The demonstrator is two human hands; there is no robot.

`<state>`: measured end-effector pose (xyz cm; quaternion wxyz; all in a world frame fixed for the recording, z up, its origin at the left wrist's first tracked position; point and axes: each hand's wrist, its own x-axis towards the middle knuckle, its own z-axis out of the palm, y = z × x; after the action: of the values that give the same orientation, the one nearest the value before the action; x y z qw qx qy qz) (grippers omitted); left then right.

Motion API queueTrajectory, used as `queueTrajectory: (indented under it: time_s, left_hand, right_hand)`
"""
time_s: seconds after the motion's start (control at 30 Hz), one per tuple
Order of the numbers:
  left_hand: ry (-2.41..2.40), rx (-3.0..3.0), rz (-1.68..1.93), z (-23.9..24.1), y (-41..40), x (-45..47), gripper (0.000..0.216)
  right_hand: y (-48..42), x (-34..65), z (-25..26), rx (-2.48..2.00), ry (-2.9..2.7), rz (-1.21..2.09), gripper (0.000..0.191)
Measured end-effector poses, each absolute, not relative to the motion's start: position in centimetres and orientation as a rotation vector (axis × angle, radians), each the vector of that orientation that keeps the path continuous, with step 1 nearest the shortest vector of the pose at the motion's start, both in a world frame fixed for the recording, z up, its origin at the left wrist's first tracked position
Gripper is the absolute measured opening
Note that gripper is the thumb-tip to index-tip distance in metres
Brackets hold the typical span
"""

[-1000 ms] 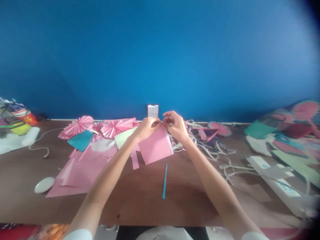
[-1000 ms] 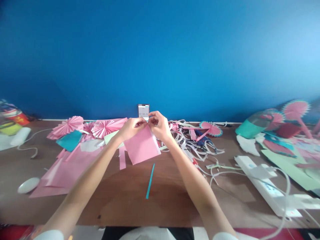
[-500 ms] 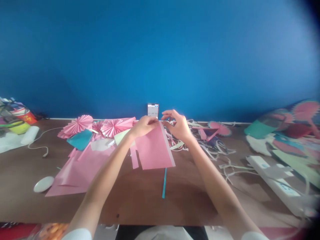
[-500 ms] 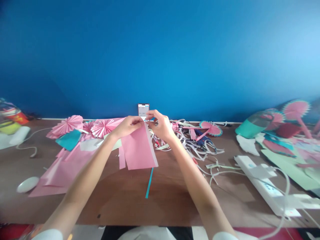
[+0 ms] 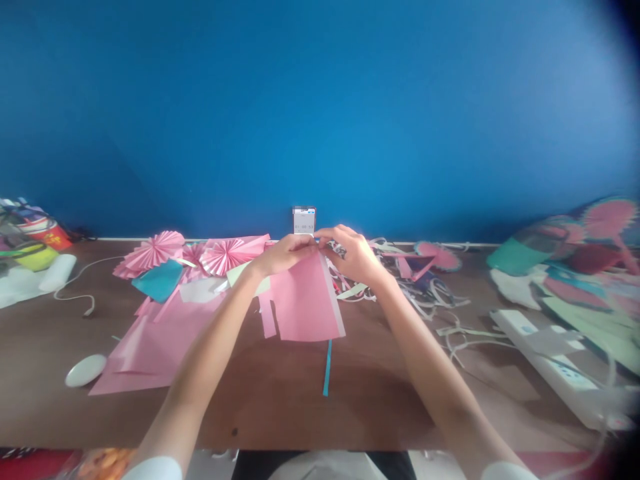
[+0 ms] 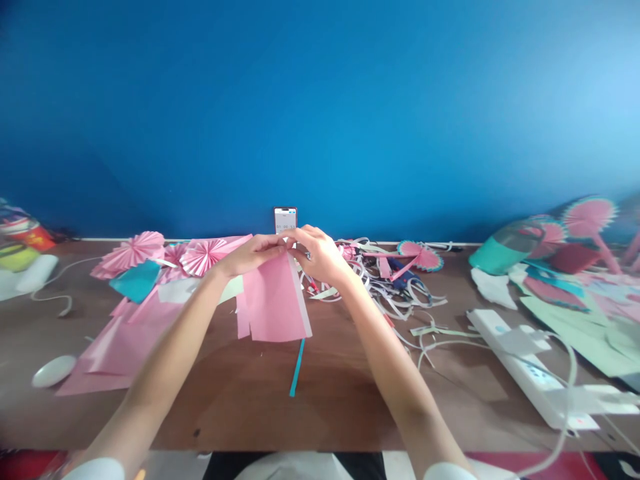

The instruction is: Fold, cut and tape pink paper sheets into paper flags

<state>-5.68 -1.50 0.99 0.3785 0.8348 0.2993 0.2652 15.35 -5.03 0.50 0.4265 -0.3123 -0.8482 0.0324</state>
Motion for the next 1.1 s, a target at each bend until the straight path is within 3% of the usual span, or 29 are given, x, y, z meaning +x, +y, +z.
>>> queueTrajectory:
  time_s: [0.53,1.1]
  left_hand:
    - [0.676,2.062,0.656,0.39,-0.77,-5.60,0.041]
    - [0.648,2.097,0.656,0.54,-1.13,-5.35,0.033]
  right_hand:
    - [-4.89,15.45,0.48,-0.734,-2.208,-0.040,0.044]
    - [-5.10,15.28,0.55,-0.796,-2.275,-0.031,0.051]
